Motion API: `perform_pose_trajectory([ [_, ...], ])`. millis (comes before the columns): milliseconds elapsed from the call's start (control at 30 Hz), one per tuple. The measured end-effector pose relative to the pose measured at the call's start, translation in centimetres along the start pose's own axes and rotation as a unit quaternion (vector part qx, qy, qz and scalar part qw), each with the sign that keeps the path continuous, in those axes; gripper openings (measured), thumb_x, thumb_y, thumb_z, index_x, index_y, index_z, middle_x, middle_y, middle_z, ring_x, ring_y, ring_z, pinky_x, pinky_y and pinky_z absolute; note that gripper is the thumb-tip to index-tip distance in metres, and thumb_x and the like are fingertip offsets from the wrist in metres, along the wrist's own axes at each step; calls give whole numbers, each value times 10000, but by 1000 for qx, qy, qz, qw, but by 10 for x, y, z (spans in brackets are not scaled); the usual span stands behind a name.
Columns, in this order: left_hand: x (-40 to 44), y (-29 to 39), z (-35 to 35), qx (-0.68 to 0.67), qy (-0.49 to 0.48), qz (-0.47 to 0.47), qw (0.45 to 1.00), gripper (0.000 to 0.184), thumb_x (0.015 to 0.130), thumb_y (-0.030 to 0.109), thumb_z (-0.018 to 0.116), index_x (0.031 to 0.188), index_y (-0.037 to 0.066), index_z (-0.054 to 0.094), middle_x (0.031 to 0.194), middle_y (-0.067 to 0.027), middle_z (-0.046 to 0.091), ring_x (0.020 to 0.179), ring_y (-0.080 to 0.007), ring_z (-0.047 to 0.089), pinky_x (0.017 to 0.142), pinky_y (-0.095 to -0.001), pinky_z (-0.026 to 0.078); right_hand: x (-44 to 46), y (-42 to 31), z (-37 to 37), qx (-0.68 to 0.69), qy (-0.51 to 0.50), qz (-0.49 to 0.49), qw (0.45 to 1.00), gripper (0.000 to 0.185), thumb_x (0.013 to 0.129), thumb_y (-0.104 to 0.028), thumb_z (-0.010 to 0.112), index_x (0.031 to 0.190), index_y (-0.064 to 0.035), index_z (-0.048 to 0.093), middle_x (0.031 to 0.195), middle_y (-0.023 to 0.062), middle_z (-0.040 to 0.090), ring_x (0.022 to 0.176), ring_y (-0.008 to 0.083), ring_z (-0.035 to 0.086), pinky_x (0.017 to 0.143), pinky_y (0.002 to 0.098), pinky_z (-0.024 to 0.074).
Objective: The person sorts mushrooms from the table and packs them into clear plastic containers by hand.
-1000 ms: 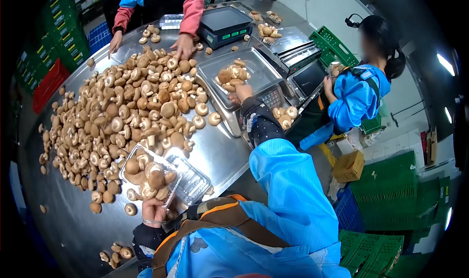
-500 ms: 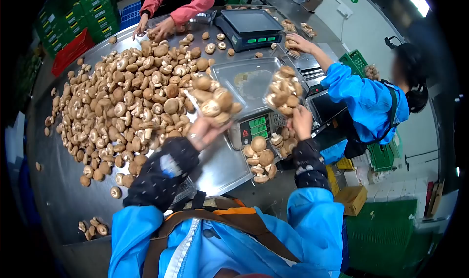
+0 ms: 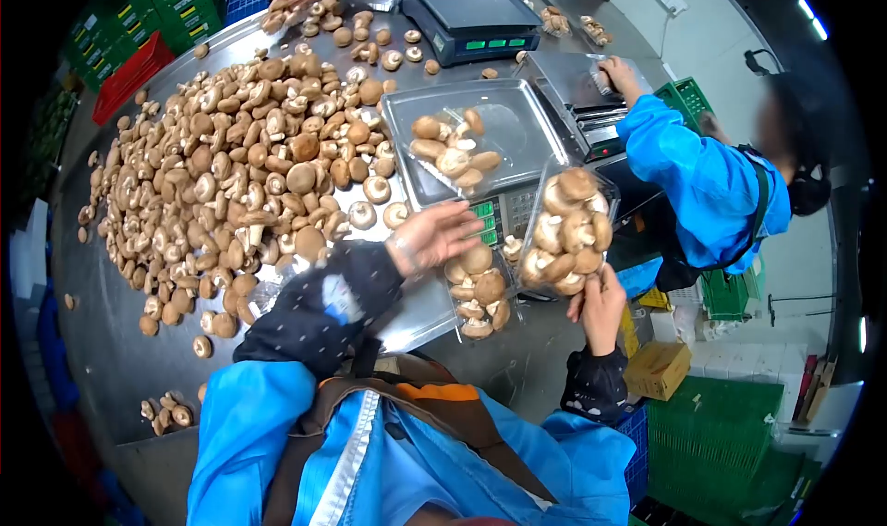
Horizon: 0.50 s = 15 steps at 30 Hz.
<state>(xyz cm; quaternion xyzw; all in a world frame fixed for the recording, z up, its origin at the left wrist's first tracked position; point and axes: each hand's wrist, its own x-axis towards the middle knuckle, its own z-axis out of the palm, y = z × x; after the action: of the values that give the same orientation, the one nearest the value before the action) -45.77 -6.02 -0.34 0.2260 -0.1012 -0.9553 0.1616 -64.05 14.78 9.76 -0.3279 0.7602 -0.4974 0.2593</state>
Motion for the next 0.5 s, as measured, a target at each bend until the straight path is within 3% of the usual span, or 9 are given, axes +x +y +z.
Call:
perform_pose_trajectory([
  [100,-68,-8,0,24,-108,12,994,607,900,309,562,1395,182,234,1391,-164,316,1284,-312,342,992,-522,399,-16,7,29,-9,-46,14,999,223,869,-14,401,1039,27,540,524,60,547,399,104,525,363,233,401],
  [133,-81,-14,-7,37,-143,36,988,681,892,349,567,1430,237,164,1417,-160,274,1316,-315,289,1005,-546,368,-22,6,47,-51,-41,30,997,246,895,-24,375,1066,12,548,493,34,502,367,87,469,342,228,373],
  [167,-96,-17,-8,76,-173,57,980,733,875,373,585,1439,226,141,1442,-155,221,1334,-323,246,1012,-529,370,-26,17,60,-64,-70,-25,995,264,878,-13,398,1092,13,549,518,42,532,391,94,506,361,233,407],
  [233,-123,-22,-7,80,-108,93,987,707,884,375,570,1435,214,158,1426,-153,271,1298,-331,322,1014,-510,372,-33,26,88,-137,-147,-135,970,250,870,-13,443,1096,27,542,579,63,574,446,110,566,399,240,447],
  [267,-133,-26,-11,63,-63,112,990,668,895,368,555,1428,196,192,1409,-148,314,1277,-321,366,1012,-497,377,-41,13,104,-99,-209,-70,970,231,877,-35,481,1090,18,550,593,70,578,477,114,584,441,244,470],
  [333,-145,-27,-42,44,64,126,989,502,930,406,470,1303,74,414,1250,-125,521,1152,-256,515,984,-441,411,-33,-17,116,-85,-356,-51,929,208,835,-63,497,1023,-6,567,644,125,599,561,176,627,525,306,483],
  [400,-167,-19,-63,-23,88,154,984,437,940,318,480,1294,73,407,1211,-134,528,1113,-258,533,968,-425,427,16,-28,110,-110,-423,-128,890,197,887,-151,483,974,-2,577,668,127,599,533,171,601,498,280,459],
  [467,-194,-15,-86,-39,73,163,983,446,936,344,477,1269,50,436,1208,-135,532,1090,-260,544,952,-418,438,76,-46,114,-13,-297,-92,951,301,924,-294,494,990,-14,584,693,62,617,592,134,600,542,284,465],
  [500,-208,-14,-91,-33,71,177,981,467,938,373,453,1260,35,446,1195,-142,542,1072,-267,552,945,-412,442,108,-51,121,-37,-200,-126,971,323,915,-301,508,1085,-36,576,793,83,643,729,150,630,657,300,498],
])
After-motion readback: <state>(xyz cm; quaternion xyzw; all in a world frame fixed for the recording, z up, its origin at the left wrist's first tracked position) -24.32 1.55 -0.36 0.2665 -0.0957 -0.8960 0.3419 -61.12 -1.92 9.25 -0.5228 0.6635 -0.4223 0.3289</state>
